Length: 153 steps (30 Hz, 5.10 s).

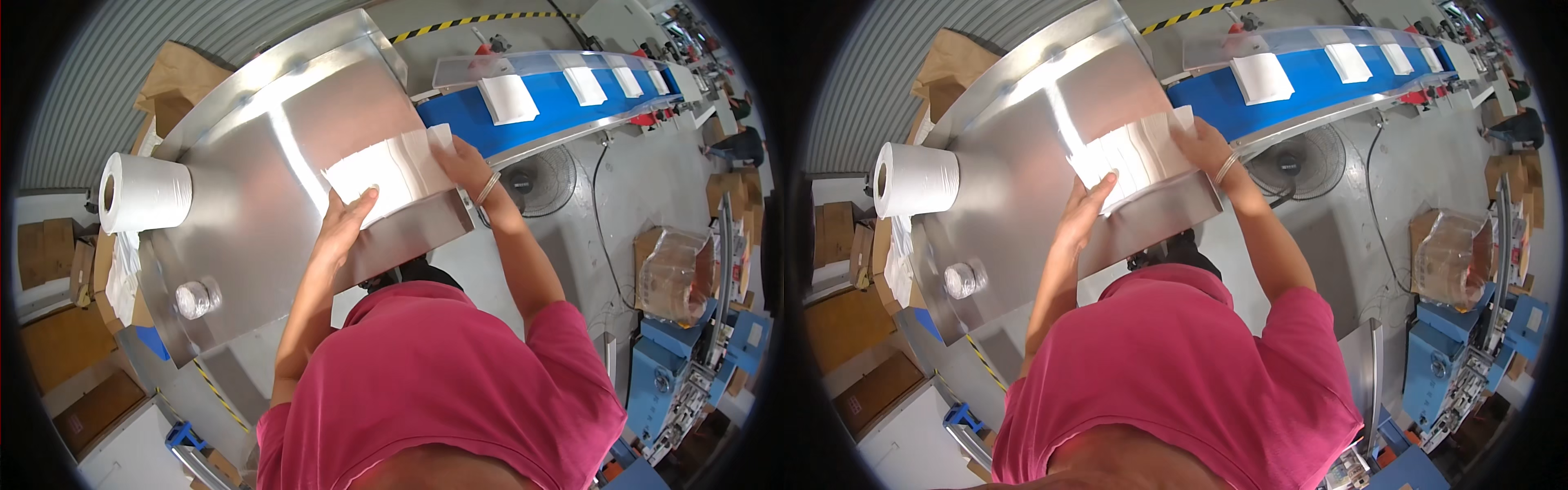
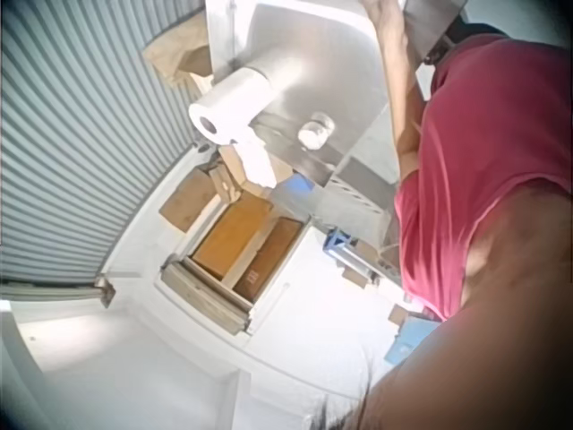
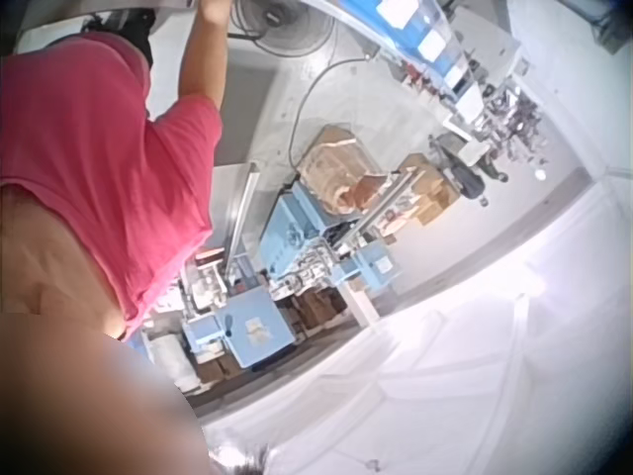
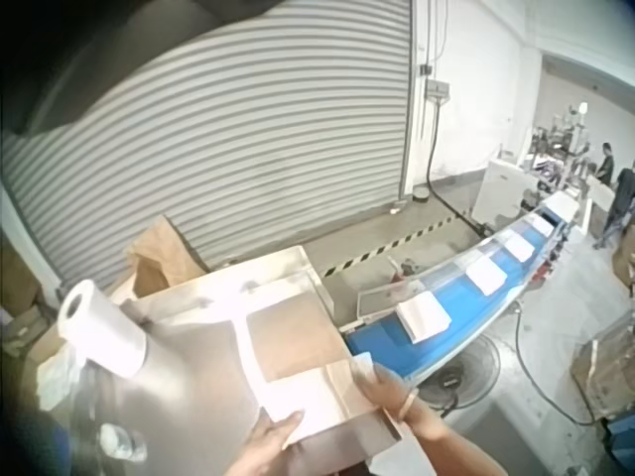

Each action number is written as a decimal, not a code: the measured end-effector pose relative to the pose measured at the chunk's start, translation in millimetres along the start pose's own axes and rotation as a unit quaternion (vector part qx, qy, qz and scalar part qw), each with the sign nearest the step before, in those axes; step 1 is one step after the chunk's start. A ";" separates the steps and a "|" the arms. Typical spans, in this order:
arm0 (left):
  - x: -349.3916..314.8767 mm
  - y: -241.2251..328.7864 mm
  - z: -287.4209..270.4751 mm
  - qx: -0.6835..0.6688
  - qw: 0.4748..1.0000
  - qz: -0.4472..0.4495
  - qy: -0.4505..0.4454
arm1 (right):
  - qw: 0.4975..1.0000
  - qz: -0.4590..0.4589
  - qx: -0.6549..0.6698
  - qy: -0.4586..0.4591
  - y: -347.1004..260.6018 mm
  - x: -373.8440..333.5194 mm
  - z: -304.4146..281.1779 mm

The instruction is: Gather pleated paper filters from the machine output and place them onto a conveyor belt for packaging.

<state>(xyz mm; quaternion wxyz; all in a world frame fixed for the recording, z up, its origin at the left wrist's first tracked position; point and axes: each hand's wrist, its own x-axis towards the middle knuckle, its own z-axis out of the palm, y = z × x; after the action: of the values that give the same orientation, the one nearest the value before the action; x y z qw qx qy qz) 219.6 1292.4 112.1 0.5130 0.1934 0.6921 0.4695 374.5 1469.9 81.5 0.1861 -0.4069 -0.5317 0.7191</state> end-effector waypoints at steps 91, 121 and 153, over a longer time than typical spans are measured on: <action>18.9 16.8 34.5 -0.060 0.998 -0.002 -0.029 | 0.993 0.060 0.053 -0.088 -6.8 -6.5 18.4; 30.1 12.4 36.5 0.005 0.999 0.001 -0.033 | 0.996 0.000 -0.084 -0.011 8.7 8.0 35.7; 7.2 37.4 10.7 0.455 0.870 0.189 0.029 | 0.895 -0.292 -0.313 -0.121 21.3 8.6 3.7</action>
<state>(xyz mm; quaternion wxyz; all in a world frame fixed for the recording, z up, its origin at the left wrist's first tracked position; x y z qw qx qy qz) 218.3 1320.8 139.7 0.2494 0.5184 0.7941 0.1960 369.9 1465.8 59.0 0.1852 -0.1800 -0.8428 0.4722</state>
